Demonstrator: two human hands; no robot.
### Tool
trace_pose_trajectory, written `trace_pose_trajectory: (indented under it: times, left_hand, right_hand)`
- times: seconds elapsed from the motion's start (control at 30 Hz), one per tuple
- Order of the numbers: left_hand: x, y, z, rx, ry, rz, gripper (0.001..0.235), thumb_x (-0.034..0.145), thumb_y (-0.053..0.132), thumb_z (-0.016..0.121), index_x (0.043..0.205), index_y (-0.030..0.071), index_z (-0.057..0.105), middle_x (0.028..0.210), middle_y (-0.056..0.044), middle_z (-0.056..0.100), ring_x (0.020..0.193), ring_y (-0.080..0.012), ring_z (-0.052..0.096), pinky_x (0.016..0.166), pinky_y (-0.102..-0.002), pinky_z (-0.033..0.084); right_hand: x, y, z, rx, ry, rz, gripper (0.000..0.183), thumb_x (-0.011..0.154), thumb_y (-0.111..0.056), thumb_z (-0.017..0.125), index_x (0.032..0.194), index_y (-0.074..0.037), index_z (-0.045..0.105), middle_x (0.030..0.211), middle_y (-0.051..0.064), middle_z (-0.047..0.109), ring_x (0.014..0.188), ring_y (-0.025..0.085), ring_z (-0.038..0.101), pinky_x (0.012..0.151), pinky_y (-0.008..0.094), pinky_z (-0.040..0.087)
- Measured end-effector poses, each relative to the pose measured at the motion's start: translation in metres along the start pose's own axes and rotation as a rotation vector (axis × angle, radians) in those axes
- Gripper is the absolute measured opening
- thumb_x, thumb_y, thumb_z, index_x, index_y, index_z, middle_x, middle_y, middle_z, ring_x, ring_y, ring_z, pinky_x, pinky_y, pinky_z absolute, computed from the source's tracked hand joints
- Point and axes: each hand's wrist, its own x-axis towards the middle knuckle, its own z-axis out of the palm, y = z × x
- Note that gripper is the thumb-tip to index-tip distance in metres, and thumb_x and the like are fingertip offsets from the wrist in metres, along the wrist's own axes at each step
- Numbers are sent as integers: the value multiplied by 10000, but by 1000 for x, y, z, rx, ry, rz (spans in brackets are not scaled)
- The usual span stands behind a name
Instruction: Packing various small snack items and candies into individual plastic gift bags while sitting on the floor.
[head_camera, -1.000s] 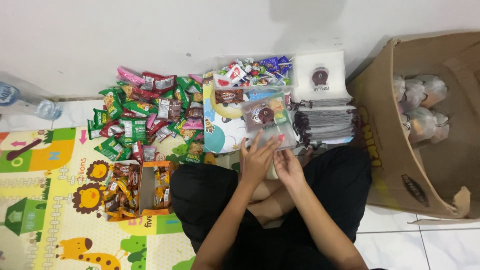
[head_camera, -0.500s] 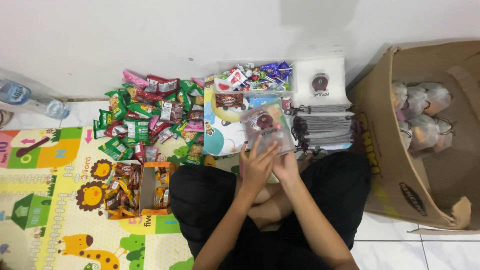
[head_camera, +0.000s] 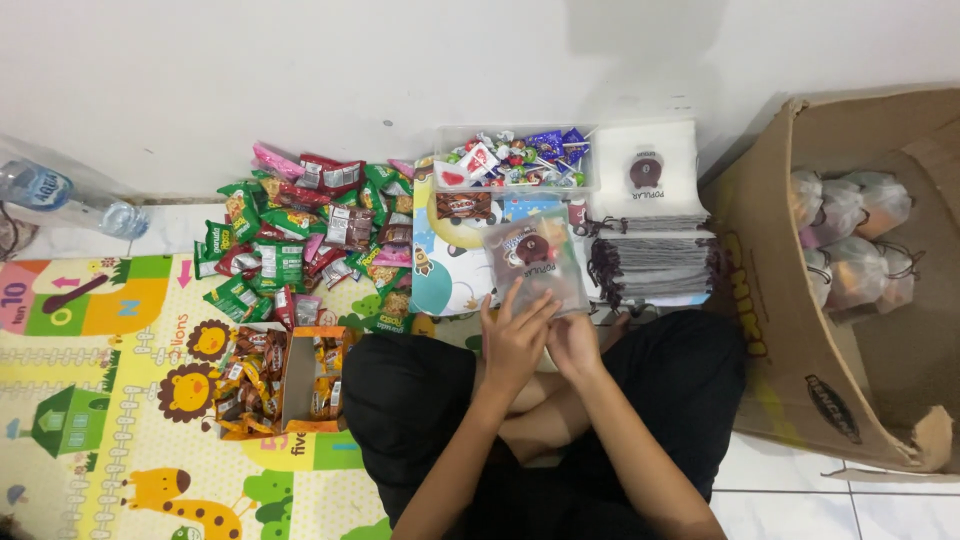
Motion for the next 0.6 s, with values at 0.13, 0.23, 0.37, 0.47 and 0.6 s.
trace_pose_trajectory:
  times: [0.13,0.23,0.37,0.47,0.6]
  left_hand:
    - [0,1,-3,-28,1,-8,356,931,103,666,1210,308,748,1264,88,740,1410,-288,516,1138,-607,230]
    - [-1,-1,-3,-38,1,-22,397,940,83,641,1253,310,734,1277,86,734,1412,-282,512,1147,-603,216]
    - [-2,-7,-3,-40,16,-42,392,945,87,639,1266,294,729,1290,70,729,1420,-284,501,1151,-600,209]
    - [-5,-11,-5,-31,50,-58,408,939,74,643,1285,277,718,1326,41,711,1421,-296,494,1157,-588,211]
    - [-13,-22,-5,15,42,-88,492,928,-7,603,1358,226,661,1477,-17,609,1454,-329,437,1163,-576,197]
  right_hand:
    - [-17,-7,27,-19,51,-86,312,792,80,523,1056,39,685,969,127,671,943,279,642,881,459,514]
    - [-13,-8,33,-134,-37,-94,782,833,172,365,1591,-2,285,1487,223,474,1393,303,465,1127,433,402]
    - [-16,-19,48,-172,-50,-54,675,818,152,426,1472,-16,418,1341,175,540,1253,278,509,1053,470,440]
    - [-4,-2,9,-179,19,30,541,826,122,488,1351,21,569,1243,202,608,1091,322,595,939,508,508]
    - [-44,-26,37,-96,37,39,329,839,154,536,1096,3,674,1032,129,674,868,303,682,711,370,529]
